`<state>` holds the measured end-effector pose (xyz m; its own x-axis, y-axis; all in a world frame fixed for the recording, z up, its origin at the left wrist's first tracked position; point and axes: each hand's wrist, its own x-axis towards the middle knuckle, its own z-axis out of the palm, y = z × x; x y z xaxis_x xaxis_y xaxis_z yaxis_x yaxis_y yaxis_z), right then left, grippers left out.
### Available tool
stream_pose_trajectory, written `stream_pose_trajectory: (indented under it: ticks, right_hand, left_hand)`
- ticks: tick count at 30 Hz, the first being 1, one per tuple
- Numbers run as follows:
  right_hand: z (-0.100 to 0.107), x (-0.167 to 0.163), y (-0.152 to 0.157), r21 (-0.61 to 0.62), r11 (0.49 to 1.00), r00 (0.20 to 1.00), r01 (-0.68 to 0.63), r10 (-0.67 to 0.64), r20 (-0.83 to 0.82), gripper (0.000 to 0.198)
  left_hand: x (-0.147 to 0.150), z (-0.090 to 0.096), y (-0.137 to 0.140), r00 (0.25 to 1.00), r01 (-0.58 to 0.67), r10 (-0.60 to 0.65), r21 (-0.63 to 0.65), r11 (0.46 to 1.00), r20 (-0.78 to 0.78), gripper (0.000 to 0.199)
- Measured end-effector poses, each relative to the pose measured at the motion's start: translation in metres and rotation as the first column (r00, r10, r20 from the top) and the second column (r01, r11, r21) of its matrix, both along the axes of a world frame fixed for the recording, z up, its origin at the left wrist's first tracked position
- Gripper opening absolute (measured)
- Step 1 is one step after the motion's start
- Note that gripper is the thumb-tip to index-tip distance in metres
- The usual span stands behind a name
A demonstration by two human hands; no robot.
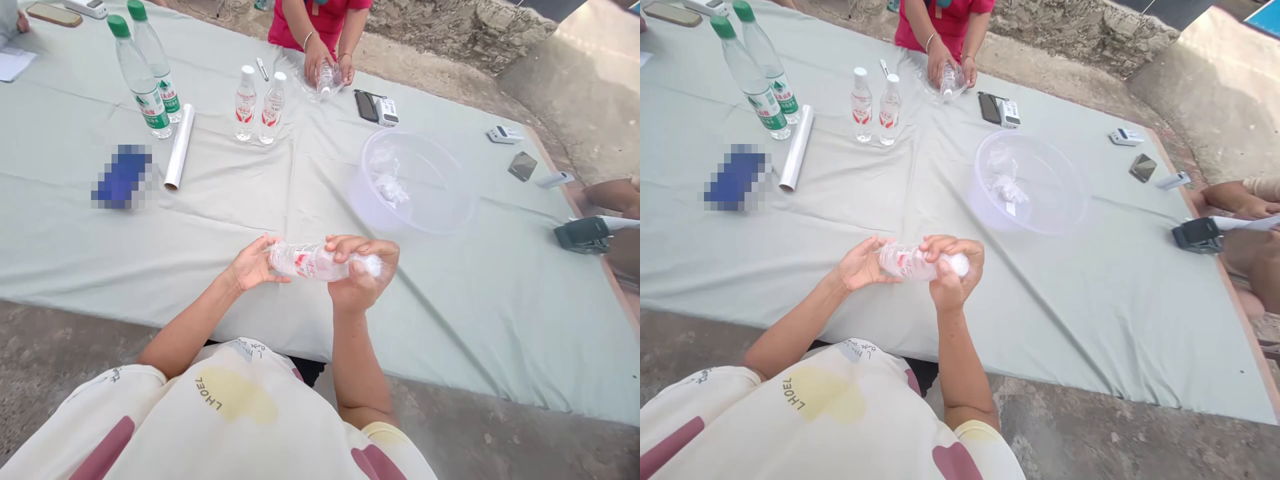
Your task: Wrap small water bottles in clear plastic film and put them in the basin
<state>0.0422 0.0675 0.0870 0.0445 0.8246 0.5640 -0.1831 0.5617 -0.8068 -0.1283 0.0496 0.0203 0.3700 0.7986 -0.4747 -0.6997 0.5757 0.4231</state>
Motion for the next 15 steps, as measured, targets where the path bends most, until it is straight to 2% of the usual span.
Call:
stream_pose_trajectory:
  ticks: [2, 4, 7, 9, 12, 15]
  right_hand:
    - [-0.003, -0.003, -0.001, 0.023, 0.998, 0.997, -0.051, 0.05, 0.067, 0.029]
    - [-0.004, -0.009, -0.004, 0.047, 0.988, 0.979, -0.149, 0.141, 0.145, 0.028]
    - [-0.002, -0.015, -0.008, 0.079, 0.964, 0.945, -0.252, 0.228, 0.233, 0.027]
    - [-0.001, -0.017, -0.002, 0.069, 0.961, 0.946, -0.266, 0.247, 0.209, 0.026]
    - [-0.001, -0.017, 0.026, -0.055, 0.969, 0.962, -0.242, 0.247, 0.121, 0.028]
    - [-0.004, -0.016, 0.084, -0.168, 0.98, 0.977, -0.106, 0.134, 0.164, 0.034]
  left_hand:
    - [0.004, 0.0, 0.003, 0.996, 0.083, -0.085, 0.038, 0.996, 0.029, 0.041]
    - [0.009, 0.0, 0.007, 0.994, 0.097, -0.093, 0.072, 0.993, -0.053, 0.039]
    - [0.014, -0.002, 0.011, 0.981, 0.044, -0.012, 0.162, 0.986, -0.194, 0.036]
    - [0.015, -0.006, 0.012, 0.964, 0.011, 0.049, 0.228, 0.974, -0.26, 0.034]
    - [0.013, -0.017, 0.015, 0.957, -0.035, 0.119, 0.298, 0.954, -0.266, 0.038]
    - [0.009, -0.031, 0.019, 0.971, -0.101, 0.155, 0.273, 0.957, -0.182, 0.051]
